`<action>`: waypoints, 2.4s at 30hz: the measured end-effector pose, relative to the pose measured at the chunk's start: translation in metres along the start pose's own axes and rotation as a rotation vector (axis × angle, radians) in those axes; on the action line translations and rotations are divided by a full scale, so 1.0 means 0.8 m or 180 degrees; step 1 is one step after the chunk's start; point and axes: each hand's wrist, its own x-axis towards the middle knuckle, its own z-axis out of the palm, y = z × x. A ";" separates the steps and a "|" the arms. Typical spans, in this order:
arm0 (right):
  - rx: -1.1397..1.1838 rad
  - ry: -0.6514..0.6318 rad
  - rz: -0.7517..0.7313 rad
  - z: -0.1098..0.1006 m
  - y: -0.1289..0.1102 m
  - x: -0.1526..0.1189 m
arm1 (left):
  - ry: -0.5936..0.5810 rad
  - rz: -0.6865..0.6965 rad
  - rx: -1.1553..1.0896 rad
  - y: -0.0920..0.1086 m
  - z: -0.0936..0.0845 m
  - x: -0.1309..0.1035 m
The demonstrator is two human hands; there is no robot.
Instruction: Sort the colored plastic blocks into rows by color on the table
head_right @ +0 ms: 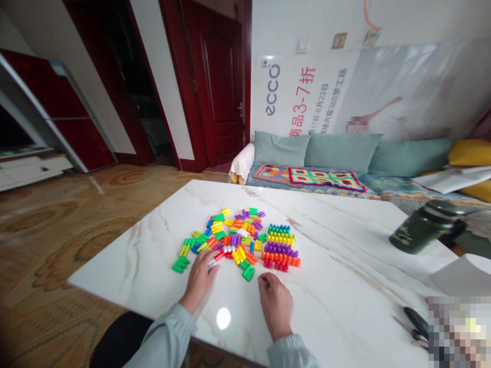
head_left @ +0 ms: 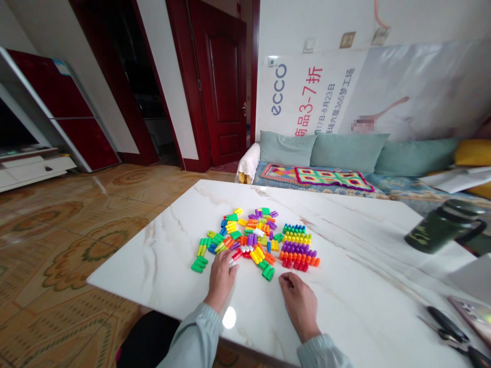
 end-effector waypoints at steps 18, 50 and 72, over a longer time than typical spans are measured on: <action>0.0050 0.0057 -0.0045 0.002 0.002 0.000 | -0.0455 -0.0124 -0.0181 0.048 0.030 0.132; 0.1026 0.0100 -0.0445 0.004 0.004 -0.002 | -0.1468 -0.2680 -0.2891 0.120 -0.002 0.023; 0.3119 -0.0422 -0.0375 0.011 0.007 0.004 | -0.1357 -0.0251 -0.2036 0.109 0.027 -0.012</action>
